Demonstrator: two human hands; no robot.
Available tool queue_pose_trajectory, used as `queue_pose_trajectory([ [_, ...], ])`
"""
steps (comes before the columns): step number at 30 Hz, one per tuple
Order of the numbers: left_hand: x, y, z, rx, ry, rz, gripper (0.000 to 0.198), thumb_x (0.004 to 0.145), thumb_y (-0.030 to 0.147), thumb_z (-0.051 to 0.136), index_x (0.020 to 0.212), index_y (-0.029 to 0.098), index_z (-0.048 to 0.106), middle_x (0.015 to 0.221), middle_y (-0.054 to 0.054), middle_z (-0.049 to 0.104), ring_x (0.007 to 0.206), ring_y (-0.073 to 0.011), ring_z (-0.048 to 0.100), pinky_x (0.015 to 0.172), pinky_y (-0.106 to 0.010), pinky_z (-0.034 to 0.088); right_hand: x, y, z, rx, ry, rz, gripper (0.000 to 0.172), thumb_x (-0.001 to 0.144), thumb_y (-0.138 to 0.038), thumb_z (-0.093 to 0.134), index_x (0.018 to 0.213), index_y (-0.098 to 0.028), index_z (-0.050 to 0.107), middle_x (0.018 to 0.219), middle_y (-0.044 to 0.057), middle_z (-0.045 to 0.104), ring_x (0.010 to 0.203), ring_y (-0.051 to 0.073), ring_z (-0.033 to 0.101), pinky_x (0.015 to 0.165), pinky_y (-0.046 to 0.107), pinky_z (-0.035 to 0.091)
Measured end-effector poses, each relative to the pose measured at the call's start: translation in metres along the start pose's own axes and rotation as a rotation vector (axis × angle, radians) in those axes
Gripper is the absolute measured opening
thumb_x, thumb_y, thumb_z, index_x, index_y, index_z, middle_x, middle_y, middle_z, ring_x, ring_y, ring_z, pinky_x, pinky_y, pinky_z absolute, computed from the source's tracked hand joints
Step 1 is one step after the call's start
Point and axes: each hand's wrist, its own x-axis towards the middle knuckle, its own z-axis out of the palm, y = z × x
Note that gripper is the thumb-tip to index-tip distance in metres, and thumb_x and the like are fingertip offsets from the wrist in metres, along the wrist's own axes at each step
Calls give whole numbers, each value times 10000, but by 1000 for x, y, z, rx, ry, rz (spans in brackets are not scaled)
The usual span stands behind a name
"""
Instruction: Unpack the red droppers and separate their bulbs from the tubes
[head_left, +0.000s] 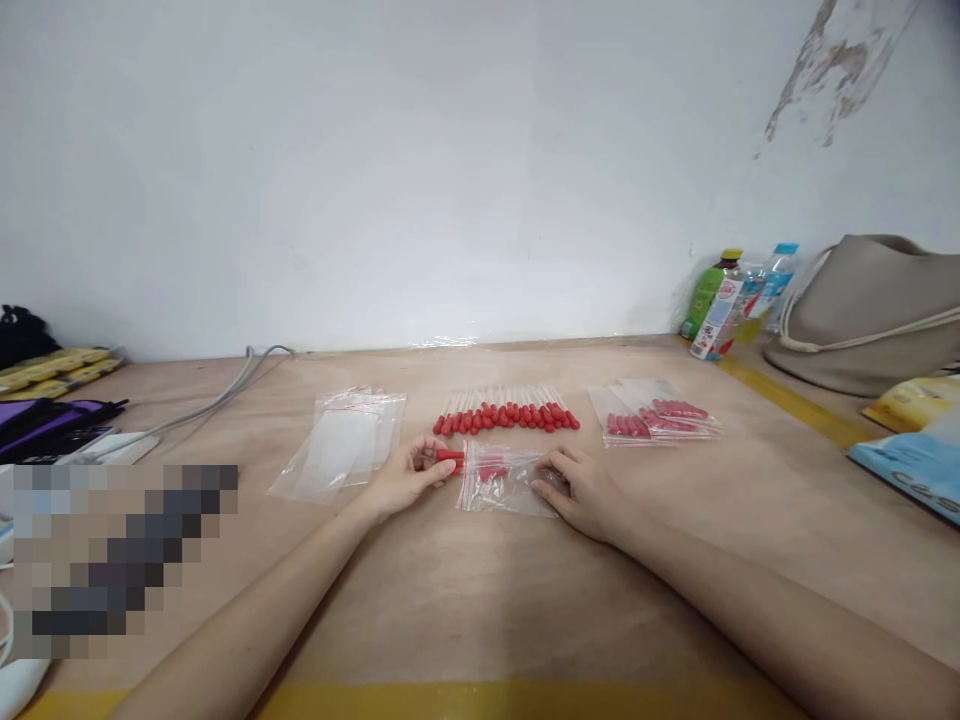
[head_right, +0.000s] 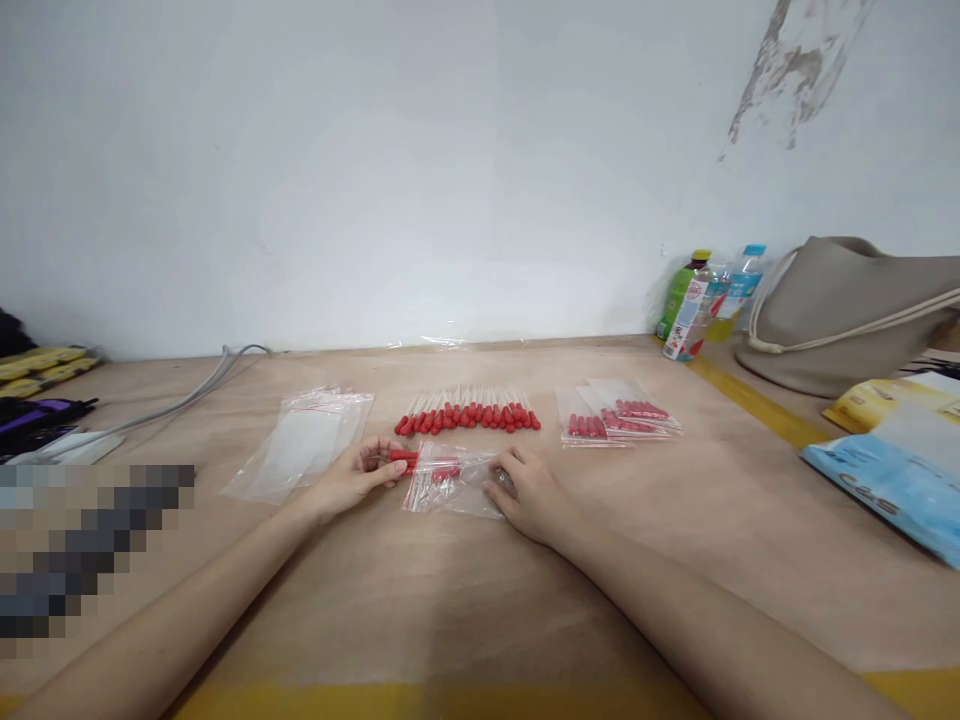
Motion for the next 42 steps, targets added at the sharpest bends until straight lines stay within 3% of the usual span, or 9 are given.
queue_pose_trajectory([
  [5,-1,8,-13,-12,8,39,331,634,414,672,803,158,546,717,-3,604,632,-110,555,586,-242,455,0,1,0,6,7,-13,112,789,-257,498,855,-176,538,815,40,524,692,141,491,627,272,406],
  [10,-8,33,-77,111,118,137,288,622,368,692,798,174,572,732,-22,639,659,-138,591,546,-228,447,0,2,1,7,-7,-3,108,787,-248,501,858,-177,542,804,29,516,663,127,485,614,263,399],
  [13,-7,37,-105,130,413,253,281,629,370,676,795,170,571,761,-31,630,676,-139,591,541,-219,451,0,3,1,4,-10,-5,102,786,-245,501,852,-179,541,798,26,515,669,129,487,621,264,400],
  [15,1,30,-106,148,670,322,290,640,371,653,821,167,552,746,-19,607,643,-129,577,532,-219,456,0,2,0,3,-11,-10,99,789,-248,495,847,-181,538,798,26,518,670,130,488,622,263,401],
  [17,12,17,-95,263,823,361,269,671,364,614,835,164,539,748,-17,590,631,-128,563,541,-230,461,0,0,-1,-1,-18,-13,99,795,-254,486,843,-181,533,806,29,520,662,128,487,617,264,401],
  [23,42,-17,-43,818,628,494,160,787,299,465,846,180,554,847,-52,565,735,-162,544,707,-296,447,1,-2,-2,-1,-15,-16,92,795,-243,488,849,-181,529,817,31,518,683,131,492,634,269,404],
  [30,52,-19,-23,527,404,327,250,800,398,443,820,175,555,833,-40,575,718,-154,558,683,-279,447,0,0,-1,-7,-26,-3,84,794,-237,493,850,-183,525,811,25,518,667,127,489,625,267,398],
  [36,51,-21,-22,457,376,268,262,810,404,413,774,168,520,720,-11,583,668,-142,558,650,-268,440,1,1,-3,7,-29,-31,90,792,-235,501,859,-184,534,818,31,522,685,132,496,634,267,408],
  [42,54,-22,-21,435,430,253,286,806,410,428,915,159,507,842,-45,589,750,-158,564,695,-294,444,2,2,-8,22,-48,-66,111,803,-239,492,879,-181,549,849,53,542,728,149,514,661,285,422],
])
